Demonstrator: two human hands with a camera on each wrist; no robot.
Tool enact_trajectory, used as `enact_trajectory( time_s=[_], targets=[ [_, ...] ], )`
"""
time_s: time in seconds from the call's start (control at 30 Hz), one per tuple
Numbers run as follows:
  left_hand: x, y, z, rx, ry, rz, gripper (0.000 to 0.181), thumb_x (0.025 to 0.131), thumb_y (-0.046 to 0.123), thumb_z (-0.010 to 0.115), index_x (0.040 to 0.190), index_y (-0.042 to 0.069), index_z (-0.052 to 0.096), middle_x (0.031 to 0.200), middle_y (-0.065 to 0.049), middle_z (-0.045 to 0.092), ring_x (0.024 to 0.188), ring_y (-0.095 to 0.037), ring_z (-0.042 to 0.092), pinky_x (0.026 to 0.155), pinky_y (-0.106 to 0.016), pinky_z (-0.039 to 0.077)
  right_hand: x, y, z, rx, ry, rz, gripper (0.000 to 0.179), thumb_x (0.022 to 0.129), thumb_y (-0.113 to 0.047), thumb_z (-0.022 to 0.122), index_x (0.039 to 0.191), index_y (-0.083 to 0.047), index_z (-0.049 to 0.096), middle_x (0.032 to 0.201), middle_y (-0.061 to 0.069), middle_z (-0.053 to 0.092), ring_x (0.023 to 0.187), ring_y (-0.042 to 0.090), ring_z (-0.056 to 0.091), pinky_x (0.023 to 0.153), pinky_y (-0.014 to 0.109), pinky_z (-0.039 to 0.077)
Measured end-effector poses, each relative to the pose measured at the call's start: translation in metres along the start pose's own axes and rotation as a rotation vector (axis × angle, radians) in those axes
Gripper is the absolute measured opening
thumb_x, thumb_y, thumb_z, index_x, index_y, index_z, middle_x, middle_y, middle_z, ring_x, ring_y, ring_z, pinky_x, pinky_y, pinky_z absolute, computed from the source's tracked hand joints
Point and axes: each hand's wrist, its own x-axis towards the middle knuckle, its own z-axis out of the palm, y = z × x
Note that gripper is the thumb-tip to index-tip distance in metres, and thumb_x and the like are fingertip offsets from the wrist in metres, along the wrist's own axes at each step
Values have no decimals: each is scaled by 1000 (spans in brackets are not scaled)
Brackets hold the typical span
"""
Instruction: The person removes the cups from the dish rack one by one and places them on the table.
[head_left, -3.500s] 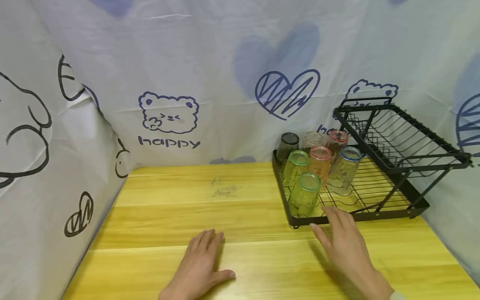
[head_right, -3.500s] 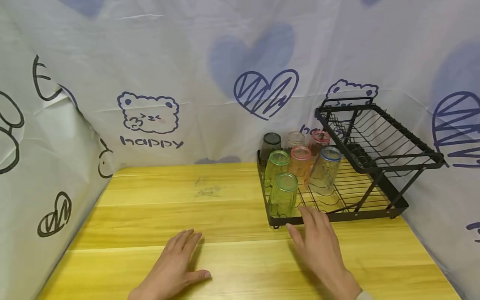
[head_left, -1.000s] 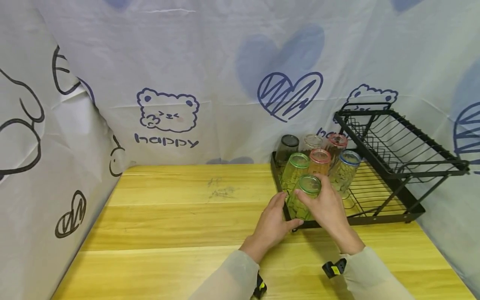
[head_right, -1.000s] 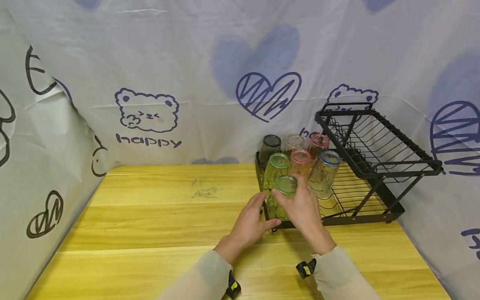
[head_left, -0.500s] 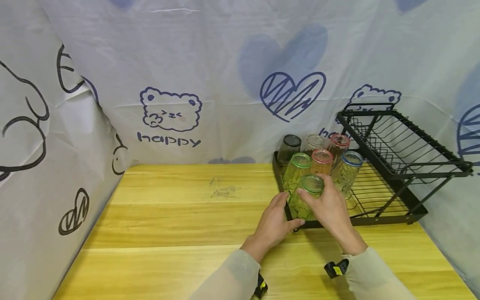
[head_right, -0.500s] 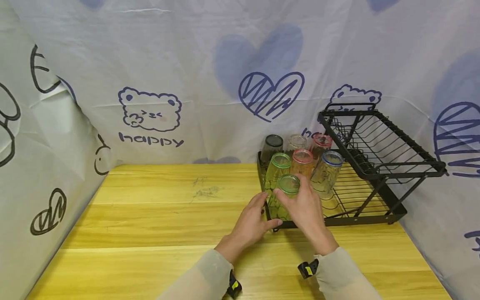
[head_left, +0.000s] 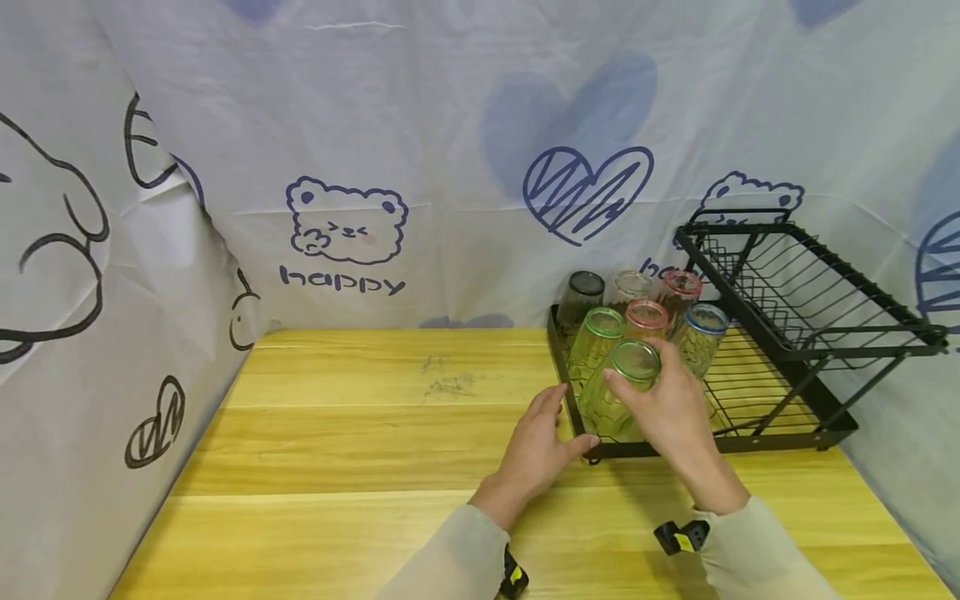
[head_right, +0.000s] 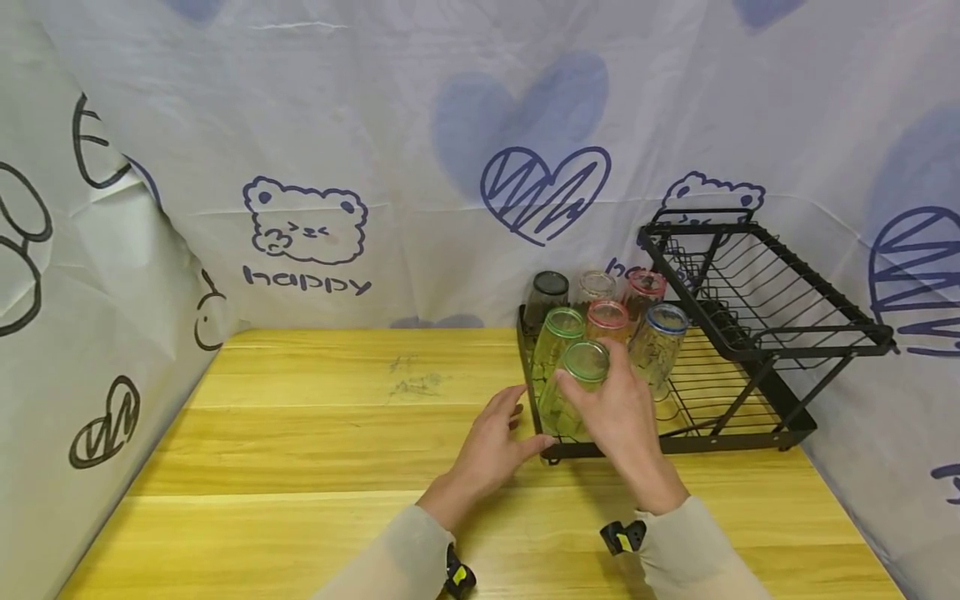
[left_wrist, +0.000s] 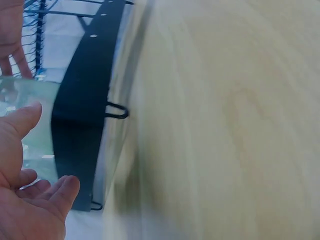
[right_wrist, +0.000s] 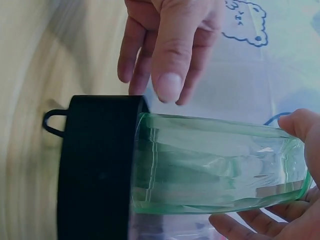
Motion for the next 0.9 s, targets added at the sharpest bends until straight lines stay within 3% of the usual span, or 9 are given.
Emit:
enact_trajectory(
  time_s=[0.23, 0.4, 0.57, 0.7, 0.77, 0.9],
  targets=[
    [-9, -3, -33, -230, 63, -2, 81, 97, 32, 78, 165, 16, 36, 166, -7, 40, 142, -32, 54, 112, -46, 52, -5, -13, -4, 31, 141, -60, 75, 94, -43, 79, 151, -5, 48, 108, 25, 72, 85, 39, 71, 66, 47, 56],
    [-20, -12, -64, -369, 110, -49, 71, 102, 31, 71, 164, 18, 38, 165, -7, 42, 146, -30, 50, 116, -46, 49, -10, -25, 5, 129, 167, -60, 74, 94, -41, 80, 152, -8, 47, 103, 18, 69, 71, 25, 65, 58, 33, 51],
    [-35, -26, -97, -468, 176, -106, 64, 104, 31, 67, 161, 17, 42, 160, -6, 47, 144, -31, 51, 111, -49, 53, -14, -36, 25, 308, 122, -25, 70, 97, -40, 77, 149, -8, 44, 107, 15, 69, 67, 20, 65, 55, 29, 53],
    [-45, -38, -117, -519, 215, -124, 63, 104, 31, 68, 159, 13, 43, 156, -10, 50, 141, -33, 54, 112, -49, 52, -19, -43, 44, 437, 56, 10, 69, 99, -41, 73, 148, -6, 40, 124, 16, 61, 88, 26, 67, 73, 34, 55],
    [-49, -43, -124, -574, 216, -134, 64, 104, 31, 68, 159, 11, 42, 156, -11, 49, 140, -33, 54, 114, -50, 50, -21, -46, 52, 478, 29, 35, 68, 101, -42, 71, 148, -6, 40, 128, 15, 58, 97, 27, 65, 79, 36, 54],
    [-56, -50, -133, -668, 185, -142, 73, 103, 36, 70, 161, 8, 37, 160, -16, 43, 143, -36, 51, 115, -50, 49, -26, -53, 67, 598, -27, 106, 62, 103, -38, 70, 146, -5, 40, 122, 15, 62, 96, 21, 65, 79, 31, 56]
  ],
)
